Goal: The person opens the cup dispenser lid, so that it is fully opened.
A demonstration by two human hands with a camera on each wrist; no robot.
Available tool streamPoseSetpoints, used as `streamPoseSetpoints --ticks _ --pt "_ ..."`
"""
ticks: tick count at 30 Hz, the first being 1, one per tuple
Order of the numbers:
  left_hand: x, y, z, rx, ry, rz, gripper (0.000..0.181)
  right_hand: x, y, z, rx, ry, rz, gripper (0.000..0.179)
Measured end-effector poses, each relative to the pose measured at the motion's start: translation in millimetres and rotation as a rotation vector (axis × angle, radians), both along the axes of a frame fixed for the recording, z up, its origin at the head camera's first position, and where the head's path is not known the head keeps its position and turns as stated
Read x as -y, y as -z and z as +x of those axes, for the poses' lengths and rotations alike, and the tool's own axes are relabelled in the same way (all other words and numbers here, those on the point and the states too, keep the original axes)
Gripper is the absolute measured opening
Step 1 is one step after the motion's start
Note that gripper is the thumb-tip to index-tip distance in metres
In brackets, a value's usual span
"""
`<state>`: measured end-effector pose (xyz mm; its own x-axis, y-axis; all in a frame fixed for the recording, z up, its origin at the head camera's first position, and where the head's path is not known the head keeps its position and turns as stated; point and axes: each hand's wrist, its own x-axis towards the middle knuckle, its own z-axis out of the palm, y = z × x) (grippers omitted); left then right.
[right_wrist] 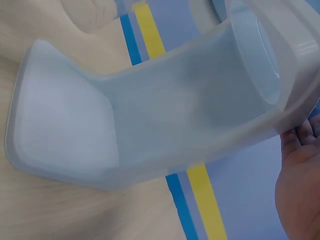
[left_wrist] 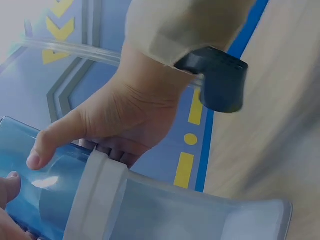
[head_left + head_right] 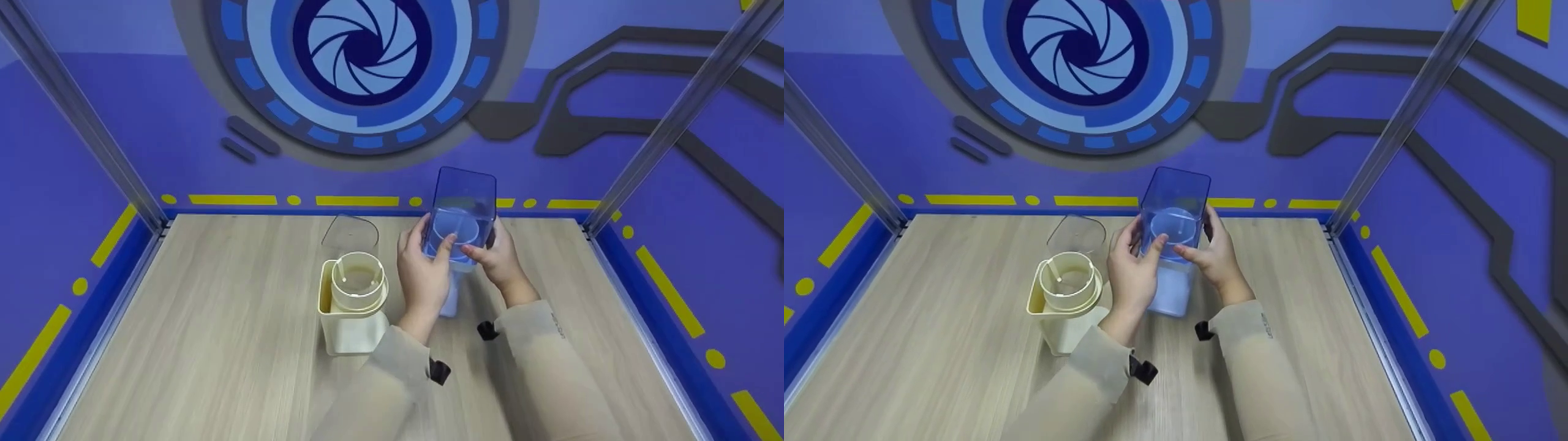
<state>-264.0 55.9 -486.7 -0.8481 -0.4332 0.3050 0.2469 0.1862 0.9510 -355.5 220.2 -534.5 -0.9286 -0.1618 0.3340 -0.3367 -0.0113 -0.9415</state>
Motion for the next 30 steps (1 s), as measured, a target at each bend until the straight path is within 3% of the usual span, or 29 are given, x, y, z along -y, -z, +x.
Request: streamPoseSetpoints --ticks 14,21,25,30 --pt "-0.2 18.0 49.9 -0.072 0.002 -0.08 0.06 -9 10.6 50.6 -0.03 0.013 -0.04 0.075" --pt "3.5 28.7 76.0 -0.133 0.005 -0.146 0.059 -9 19.2 83.4 -0.059 0.034 -0.045 0.079" --pt "4.7 32.5 81.4 -0.164 0.01 -0.161 0.058 -10 20.7 92.1 -0.073 0.052 -0.039 0.082" --pt "2.4 35.2 83.5 -0.2 0.004 -0.17 0.057 -15 20.5 91.7 -0.057 0.013 -0.077 0.08"
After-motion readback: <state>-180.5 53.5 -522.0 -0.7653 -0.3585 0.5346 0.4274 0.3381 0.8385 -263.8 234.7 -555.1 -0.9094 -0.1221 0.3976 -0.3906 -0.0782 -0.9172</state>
